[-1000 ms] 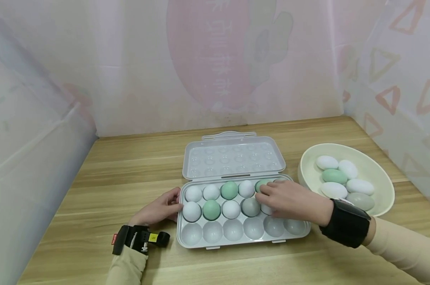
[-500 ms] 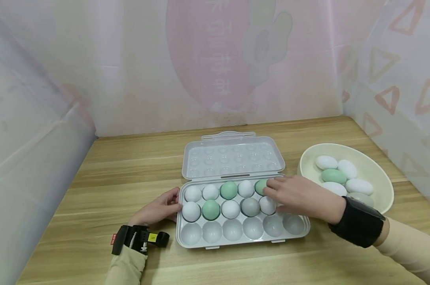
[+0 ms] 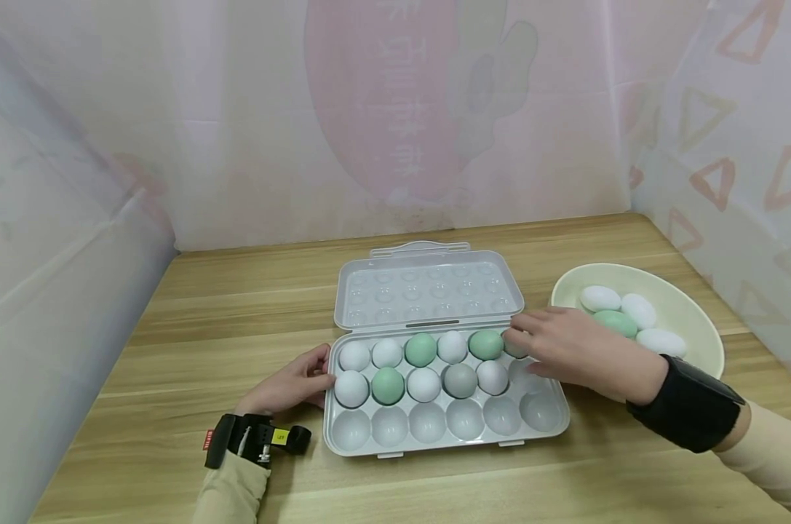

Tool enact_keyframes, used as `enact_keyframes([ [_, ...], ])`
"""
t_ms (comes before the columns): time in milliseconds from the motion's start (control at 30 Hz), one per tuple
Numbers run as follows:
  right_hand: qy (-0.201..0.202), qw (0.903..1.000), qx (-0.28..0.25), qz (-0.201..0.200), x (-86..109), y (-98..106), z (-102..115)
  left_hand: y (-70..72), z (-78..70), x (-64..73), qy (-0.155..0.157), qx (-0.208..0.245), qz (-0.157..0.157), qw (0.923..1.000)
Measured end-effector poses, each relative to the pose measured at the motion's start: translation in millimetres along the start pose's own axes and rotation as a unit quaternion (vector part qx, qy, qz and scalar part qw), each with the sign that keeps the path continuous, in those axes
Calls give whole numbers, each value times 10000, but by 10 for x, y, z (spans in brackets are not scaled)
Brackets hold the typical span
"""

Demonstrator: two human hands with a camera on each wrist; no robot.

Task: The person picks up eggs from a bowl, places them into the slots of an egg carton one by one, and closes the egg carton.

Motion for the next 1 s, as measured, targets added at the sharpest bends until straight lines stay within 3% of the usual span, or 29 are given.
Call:
enact_keyframes([
  [567,-170,9973,439,-564,221,98,-200,-1,-4,4,-17,-28,-3,10000],
  [1000,-570,9978,325,-72,401,77,-379,1,-13,4,-22,-73,0,10000],
])
Point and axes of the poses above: each hand's wrist, its own x-axis away from the middle knuckle, its own y-axis out of the back of the hand, z = x × y, the point moved 6 cm from there along -x, towards the middle knuckle, and after that the axes turned 1 degree about z, right-handed, at the moved point
